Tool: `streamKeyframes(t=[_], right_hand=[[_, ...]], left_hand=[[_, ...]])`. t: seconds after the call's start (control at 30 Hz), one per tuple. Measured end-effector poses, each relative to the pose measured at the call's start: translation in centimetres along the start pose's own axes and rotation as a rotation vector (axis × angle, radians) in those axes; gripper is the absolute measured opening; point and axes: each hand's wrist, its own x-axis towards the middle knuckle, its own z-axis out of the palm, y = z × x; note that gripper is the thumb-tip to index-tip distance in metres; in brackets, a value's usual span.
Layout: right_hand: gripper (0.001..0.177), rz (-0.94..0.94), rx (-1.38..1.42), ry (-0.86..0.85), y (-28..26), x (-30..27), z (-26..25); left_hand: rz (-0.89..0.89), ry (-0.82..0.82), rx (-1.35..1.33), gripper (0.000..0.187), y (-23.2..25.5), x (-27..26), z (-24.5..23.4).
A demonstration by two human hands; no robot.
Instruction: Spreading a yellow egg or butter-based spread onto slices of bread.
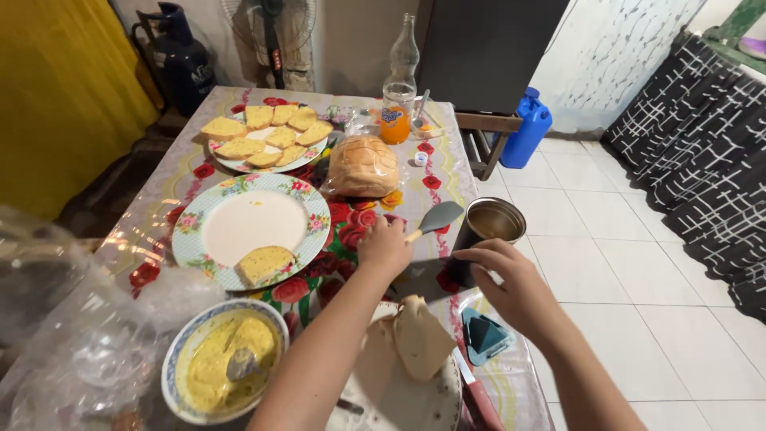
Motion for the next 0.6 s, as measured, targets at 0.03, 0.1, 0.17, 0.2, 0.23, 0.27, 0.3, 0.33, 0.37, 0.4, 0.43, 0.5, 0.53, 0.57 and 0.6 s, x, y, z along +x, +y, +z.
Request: streamKeyframes(t=[0.03,0.1,0.17,0.2,0.23,0.27,0.3,0.33,0.37,0.4,0.43,0.5,0.53,0.57,0.6], right_hand=[[0.029,-0.003,0.002,-0.007,-0.5,0.0,0.3],[0.027,0.077,0.074,-0.061,-1.5,-0.2,1.1],[0.027,0.065,0.083,-0.09,-2.2,-0.6,1.8],[0.027,0.055,0.088,-0.111,-2.6,-0.7,2.1],[0.027,0.054,0.092,-0.113,-3.0,-0.9,2.2],[0.027,0.041,0.078,-0.117,-3.4,-1.2,2.4],[0.027,0.03,0.065,-0.122,-3.7,-1.5,2.6],[0.027,0.031,0.068,-0.125,-4.1,-2.0,2.5],[0.029,0.015,0.041,-0.107,-4.5,-2.6,2.5],[0.03,0.0,0.015,-0.089,-4.9,-3.1,2.5],[0.03,0.002,0.021,-0.091,-5.5,-3.9,2.3],[0.034,0.273,-0.043,-0.154,-6.6,-5.4,1.7],[0.034,0.275,-0.04,-0.157,-6.4,-6.7,1.7],[0.036,0.328,-0.064,-0.14,-6.2,-7.9,1.6],[0.039,0.38,-0.089,-0.122,-6.0,-9.0,1.5]], left_hand=[[-0.008,0.001,-0.001,0.039,0.1,-0.5,-0.6],[0.028,0.078,-0.123,0.037,0.1,-1.7,-1.7],[0.017,0.075,-0.148,0.035,0.4,-3.4,-3.0],[0.014,0.072,-0.172,0.033,0.6,-4.3,-3.7],[0.011,0.072,-0.169,0.033,0.5,-4.8,-3.8],[0.077,0.114,-0.199,0.032,0.4,-5.4,-3.9],[0.143,0.155,-0.23,0.031,0.3,-6.1,-3.9],[0.139,0.153,-0.228,0.031,0.5,-7.3,-4.8],[0.16,0.133,-0.258,0.031,0.7,-8.5,-5.6],[0.181,0.113,-0.288,0.03,0.8,-9.7,-6.4],[0.177,0.109,-0.284,0.03,0.7,-10.7,-6.9],[0.191,0.048,-0.371,0.03,0.5,-12.6,-7.6],[0.188,0.044,-0.37,0.03,0.1,-13.2,-7.4],[0.211,0.031,-0.404,0.031,-0.1,-13.7,-7.1],[0.234,0.018,-0.438,0.032,-0.4,-14.1,-6.9]])
